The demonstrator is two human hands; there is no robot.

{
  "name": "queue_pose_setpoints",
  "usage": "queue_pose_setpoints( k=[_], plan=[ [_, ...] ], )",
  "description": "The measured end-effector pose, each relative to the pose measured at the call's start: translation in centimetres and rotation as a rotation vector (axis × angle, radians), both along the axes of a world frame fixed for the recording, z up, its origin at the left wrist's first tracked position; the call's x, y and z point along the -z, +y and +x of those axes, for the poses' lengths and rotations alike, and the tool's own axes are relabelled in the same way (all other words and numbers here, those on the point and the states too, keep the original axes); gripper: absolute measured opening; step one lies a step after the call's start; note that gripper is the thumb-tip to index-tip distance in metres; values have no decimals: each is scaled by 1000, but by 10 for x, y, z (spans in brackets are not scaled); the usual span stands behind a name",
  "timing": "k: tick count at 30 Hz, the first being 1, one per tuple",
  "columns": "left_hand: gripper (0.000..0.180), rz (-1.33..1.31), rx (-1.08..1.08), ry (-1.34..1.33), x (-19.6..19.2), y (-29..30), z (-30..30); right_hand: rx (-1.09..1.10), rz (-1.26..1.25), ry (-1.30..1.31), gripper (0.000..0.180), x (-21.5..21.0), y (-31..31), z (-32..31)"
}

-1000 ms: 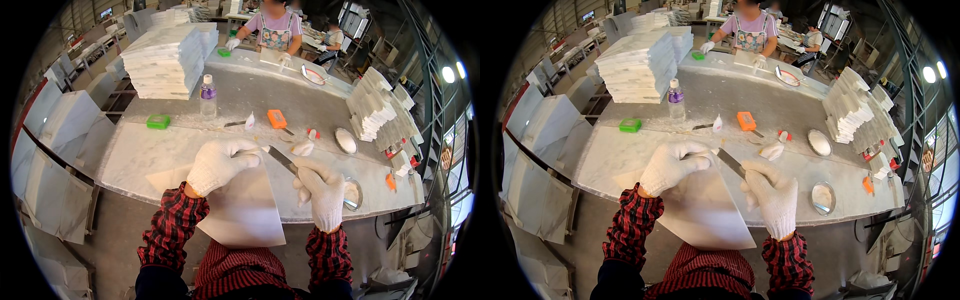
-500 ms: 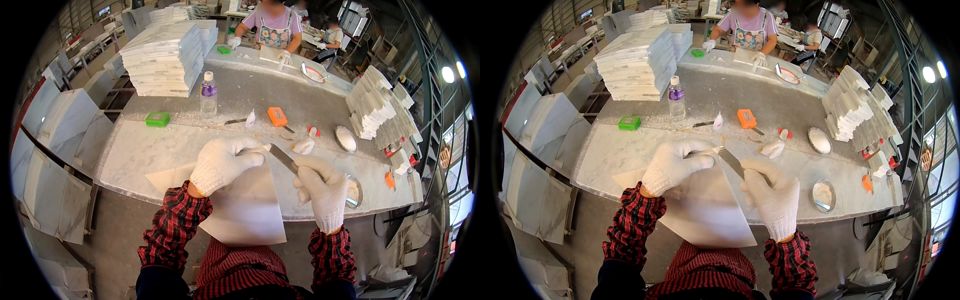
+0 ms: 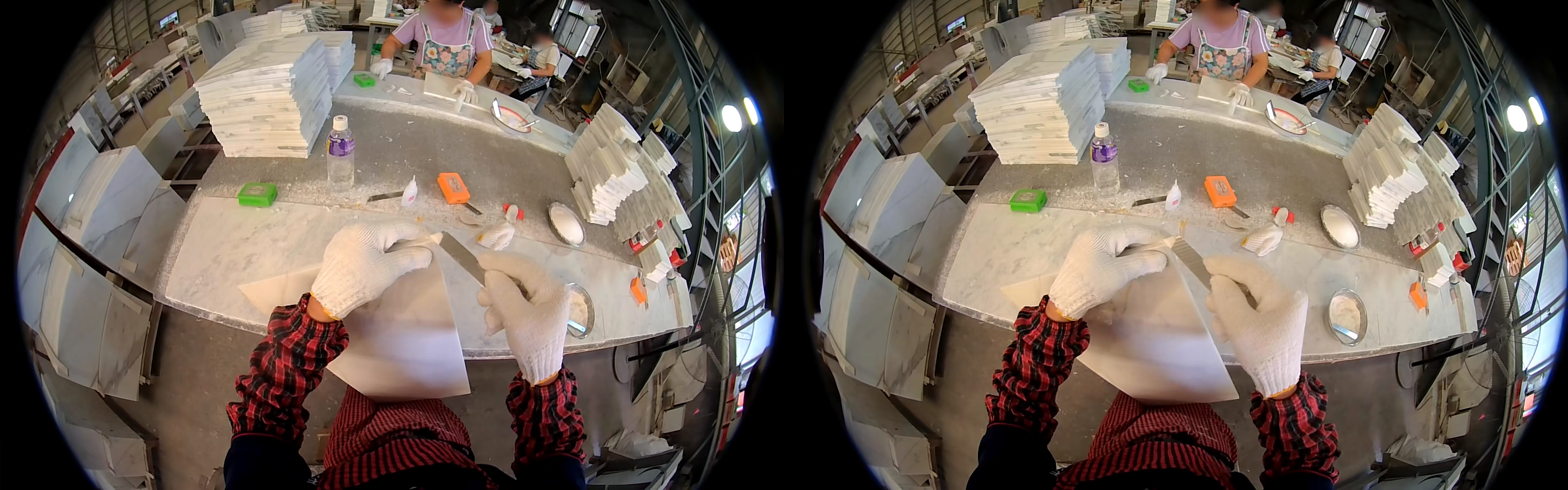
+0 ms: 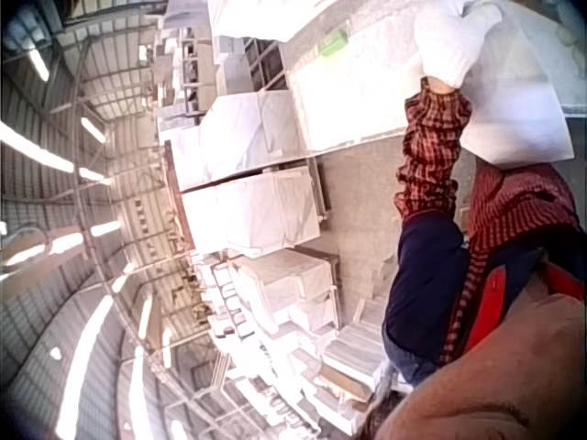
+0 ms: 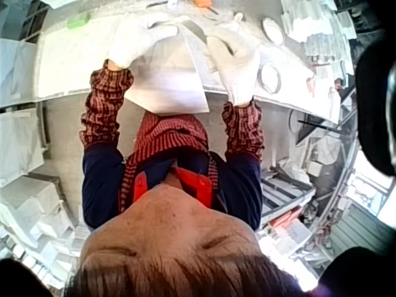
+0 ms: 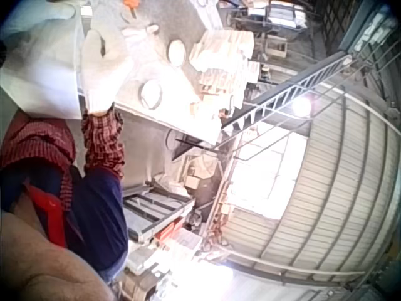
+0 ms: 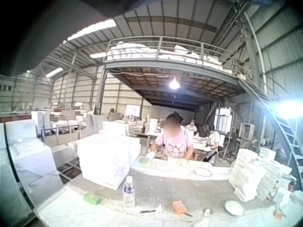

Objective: The person picks up a large white ceramic tile and places it on a workbench. They use a metal scraper to smooth the edges and surface of the tile, repeatedly flipping it over to work on different sides. The person scrapes away small imperfections and dust from the tile's surface.

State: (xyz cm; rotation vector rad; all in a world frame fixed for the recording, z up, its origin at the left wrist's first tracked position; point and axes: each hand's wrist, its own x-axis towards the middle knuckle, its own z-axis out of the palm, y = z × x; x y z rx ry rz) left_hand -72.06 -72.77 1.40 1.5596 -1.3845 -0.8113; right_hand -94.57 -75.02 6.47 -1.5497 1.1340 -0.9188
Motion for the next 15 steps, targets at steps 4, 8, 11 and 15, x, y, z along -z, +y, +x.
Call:
queue_pose_setpoints(
  k=[4,8,11,15],
  plan=[
    [32,21,-3,10,0,1,1,-7,-36,12,27,5,0,2],
    [32,-15,19,43,4,0,1,0,-48,32,27,3,3,2],
    [33,33,9,16,-3,0,0,-6,-51,25,27,1,4,2],
    [34,4,21,33,4,0,4,-23,-33,44,26,0,5,4]
  ],
)
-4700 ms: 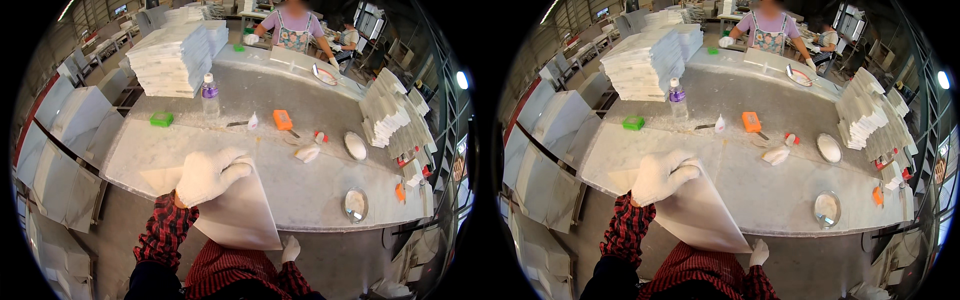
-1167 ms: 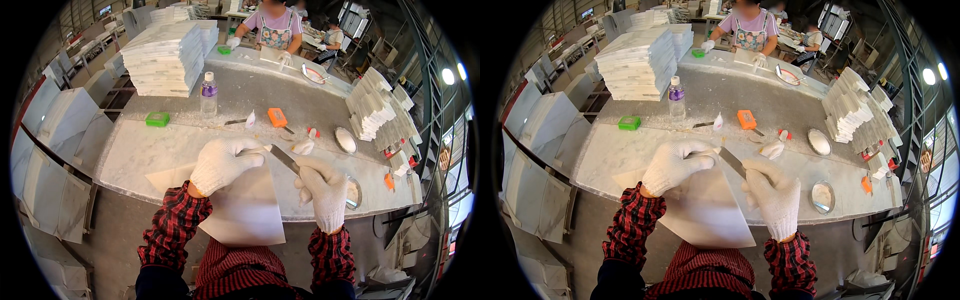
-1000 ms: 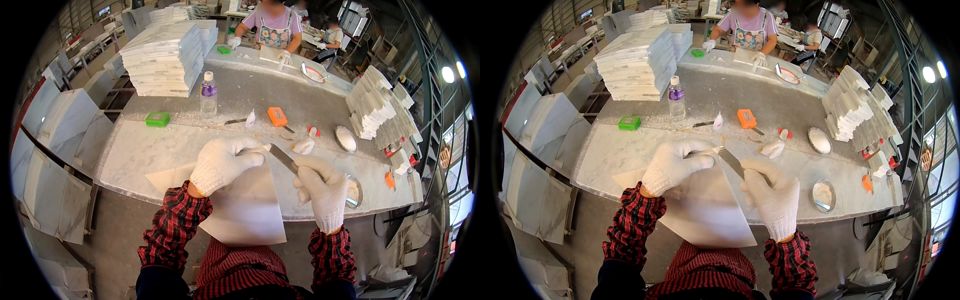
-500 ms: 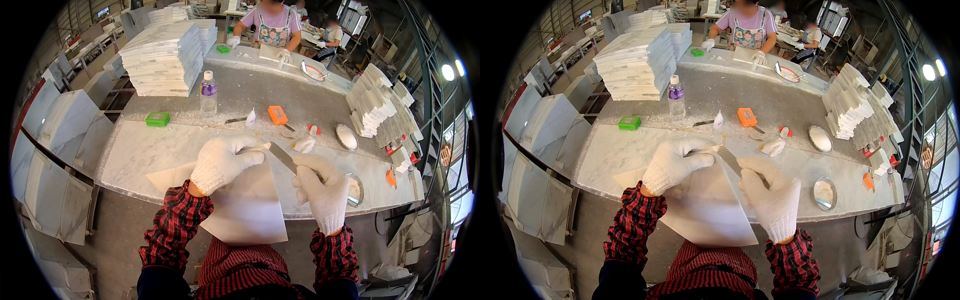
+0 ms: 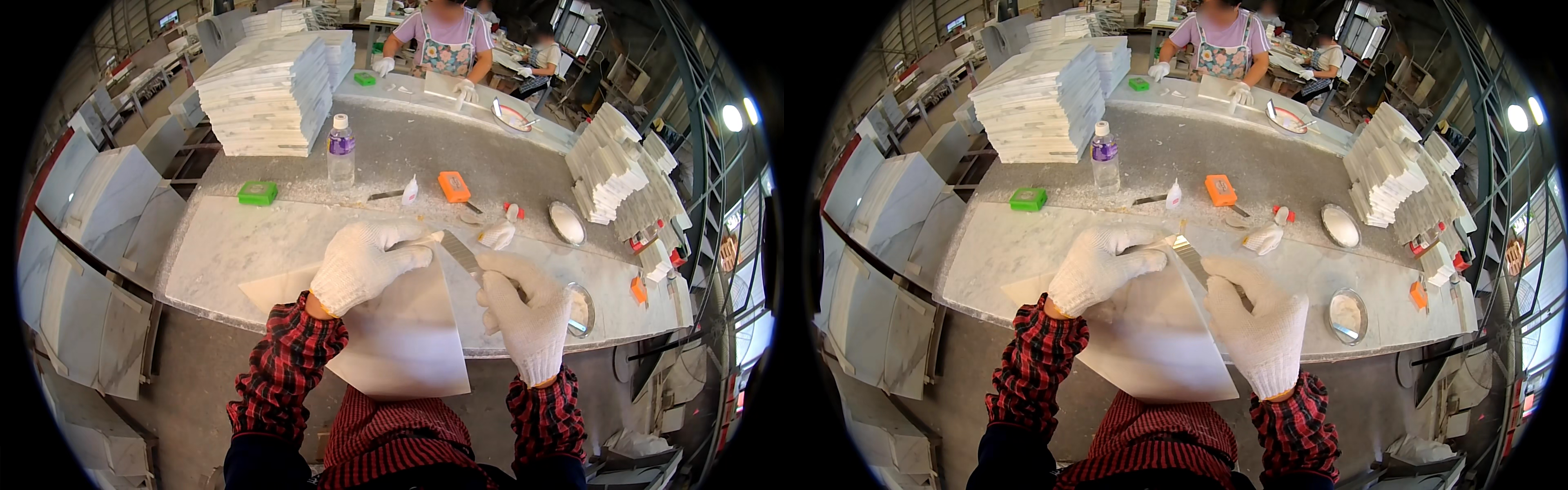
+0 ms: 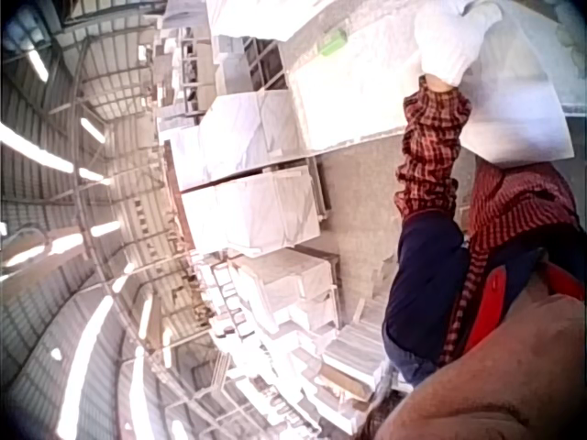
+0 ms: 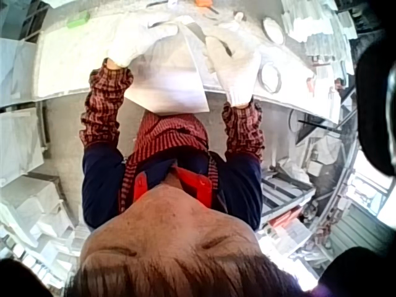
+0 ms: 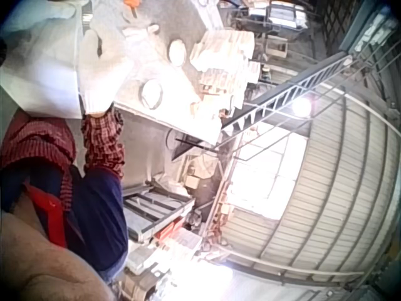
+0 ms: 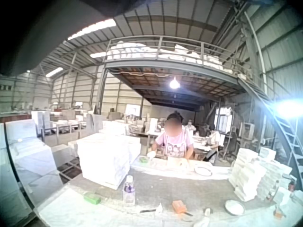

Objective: The person picks up a large white ceramic tile and places it on a workbench. They use a metal scraper to smooth the edges and surface of the tile, repeatedly flipping it over to work on different sides. The person scrapes away small imperfections and dust from the tile's surface.

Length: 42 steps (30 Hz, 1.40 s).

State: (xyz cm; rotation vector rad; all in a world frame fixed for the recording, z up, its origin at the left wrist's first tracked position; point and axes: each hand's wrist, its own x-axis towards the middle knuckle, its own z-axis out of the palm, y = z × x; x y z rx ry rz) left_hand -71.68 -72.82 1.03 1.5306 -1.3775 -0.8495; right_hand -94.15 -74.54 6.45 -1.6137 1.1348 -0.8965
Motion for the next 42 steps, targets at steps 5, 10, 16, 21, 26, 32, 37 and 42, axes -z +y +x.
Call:
queue_pose_setpoints(
  k=[5,10,16,21,26,32,37,42],
  plan=[
    [34,13,14,39,-2,-2,-2,-13,-95,30,26,8,-3,-4],
    [34,4,22,41,2,-3,0,-12,-145,55,26,10,-4,-3],
    [35,-7,27,49,5,-4,0,-21,-170,45,26,13,-5,-5],
    [34,-27,31,28,3,-4,-1,38,-113,40,27,15,-5,-10],
    [33,-104,32,-13,12,-5,0,140,30,-73,25,13,-5,-26],
    [34,-149,55,-26,12,-4,3,379,27,-227,25,74,-36,-85],
    [35,-82,76,13,7,-1,3,646,24,-293,28,147,-71,-169],
    [35,-18,96,-18,-5,0,0,839,37,-162,28,195,-94,-254]
  ],
)
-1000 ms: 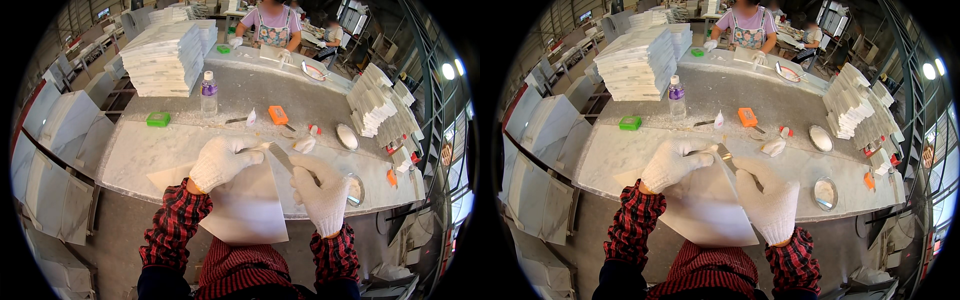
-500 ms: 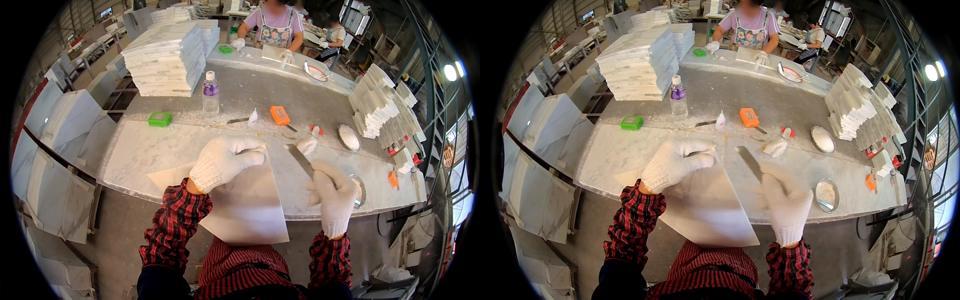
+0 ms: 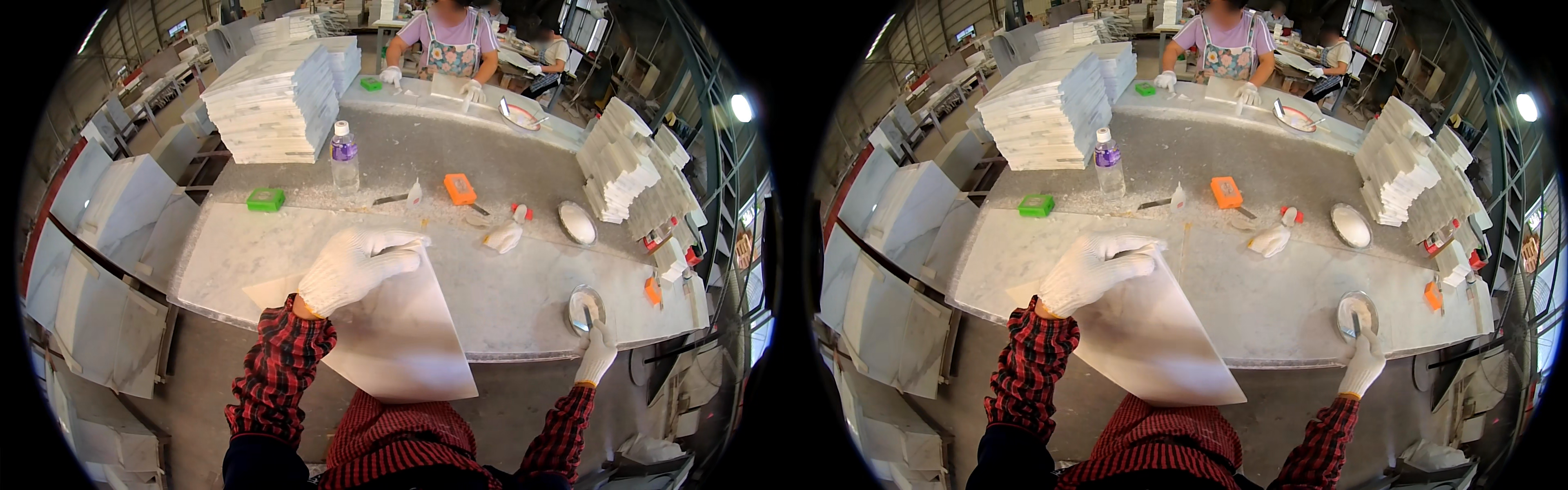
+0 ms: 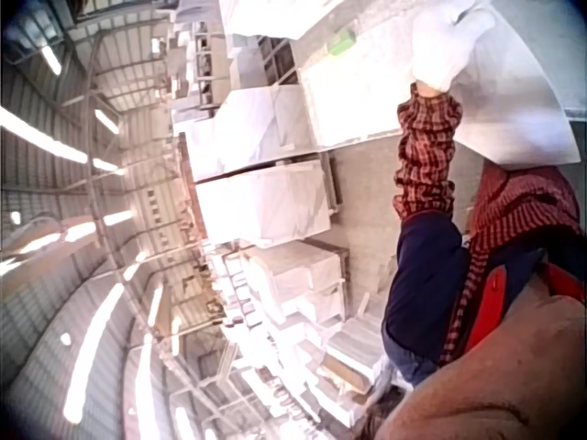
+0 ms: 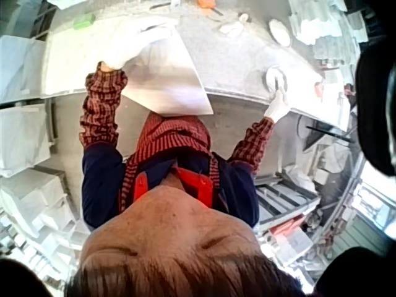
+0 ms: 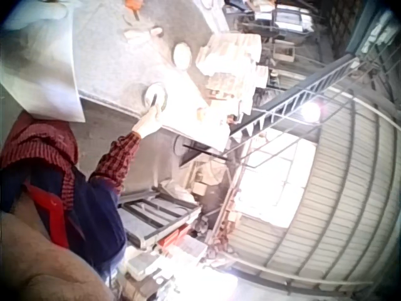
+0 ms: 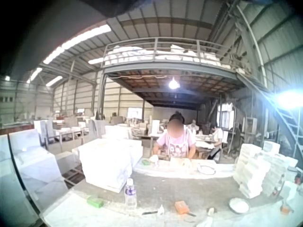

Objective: The person picks up a large white ceramic tile and places it on a workbench. They use a metal scraper to smooth the edges and surface of the tile, repeatedly flipping it over to work on different sides. The person scrapes away small imperfections and dust from the tile's surface.

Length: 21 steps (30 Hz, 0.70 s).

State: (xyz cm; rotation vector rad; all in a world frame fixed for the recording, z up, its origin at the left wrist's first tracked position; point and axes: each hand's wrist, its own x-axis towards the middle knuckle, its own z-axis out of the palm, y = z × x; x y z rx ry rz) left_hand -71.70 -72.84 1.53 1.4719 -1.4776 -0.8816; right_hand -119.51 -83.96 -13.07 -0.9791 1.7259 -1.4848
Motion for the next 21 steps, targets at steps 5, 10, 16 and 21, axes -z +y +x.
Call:
queue_pose_setpoints(
  k=[5,10,16,21],
  plan=[
    [31,50,-32,99,-3,5,-2,-26,47,392,26,9,-16,-27],
    [27,103,-78,107,-8,3,-10,-44,170,890,27,29,-41,-46],
    [26,179,-179,110,-9,5,-13,-67,322,1398,26,-14,-57,-19],
    [26,209,-212,83,-10,5,-13,-286,-41,1285,24,-24,-82,60]
  ],
)
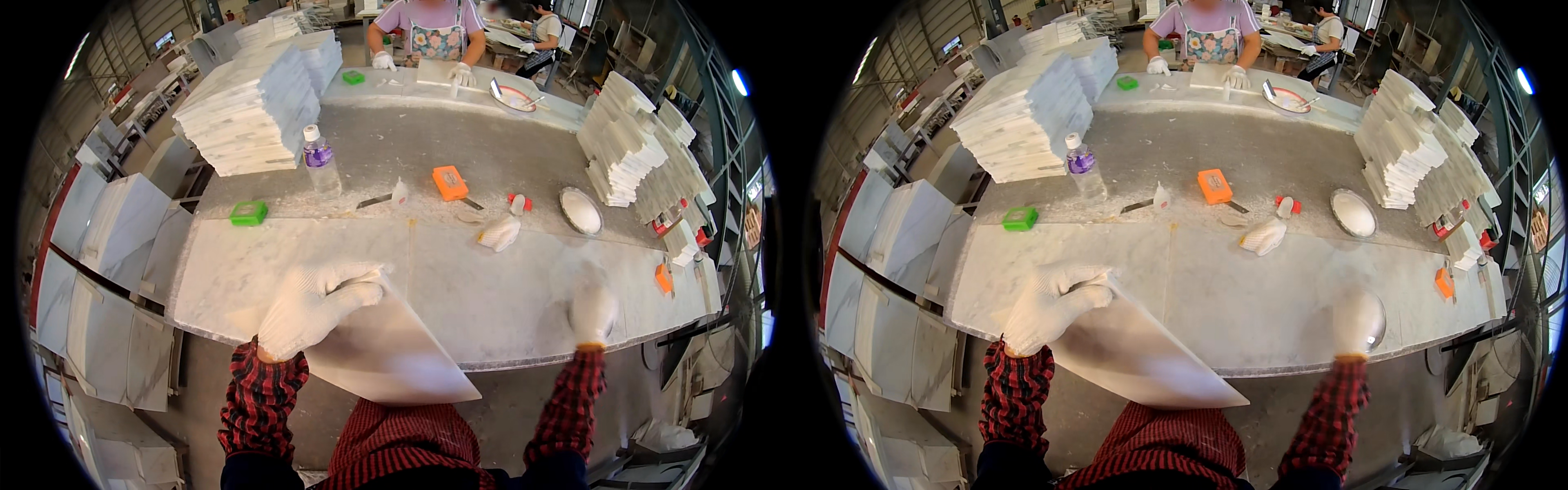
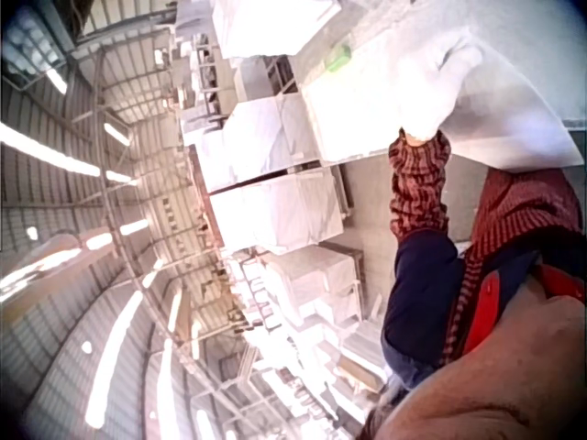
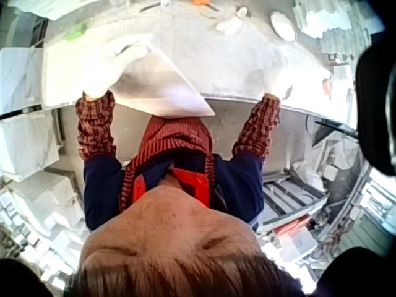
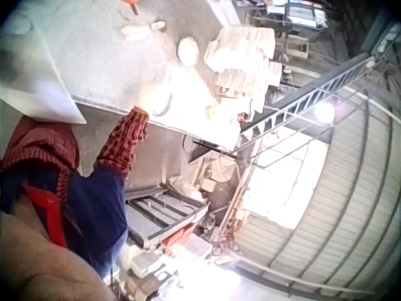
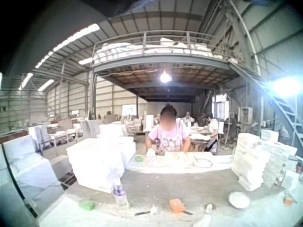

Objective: The person picks up a large white ceramic tile and places it on a workbench. They use a metal scraper to smooth the edges and surface of the tile, repeatedly flipping it over to work on different sides. The person scrapes away small imperfections and dust from the tile's surface.

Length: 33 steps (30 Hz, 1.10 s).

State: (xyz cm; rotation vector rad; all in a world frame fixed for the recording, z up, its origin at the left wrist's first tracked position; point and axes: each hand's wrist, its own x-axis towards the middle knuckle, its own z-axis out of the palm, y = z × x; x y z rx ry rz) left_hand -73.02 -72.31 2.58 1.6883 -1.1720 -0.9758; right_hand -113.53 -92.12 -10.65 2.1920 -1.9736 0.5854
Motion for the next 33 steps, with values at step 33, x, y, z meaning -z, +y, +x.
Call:
queue_pose_setpoints(
  k=[33],
  plan=[
    [36,-25,59,132,18,-7,9,-879,629,-822,30,-37,-11,171]
  ],
)
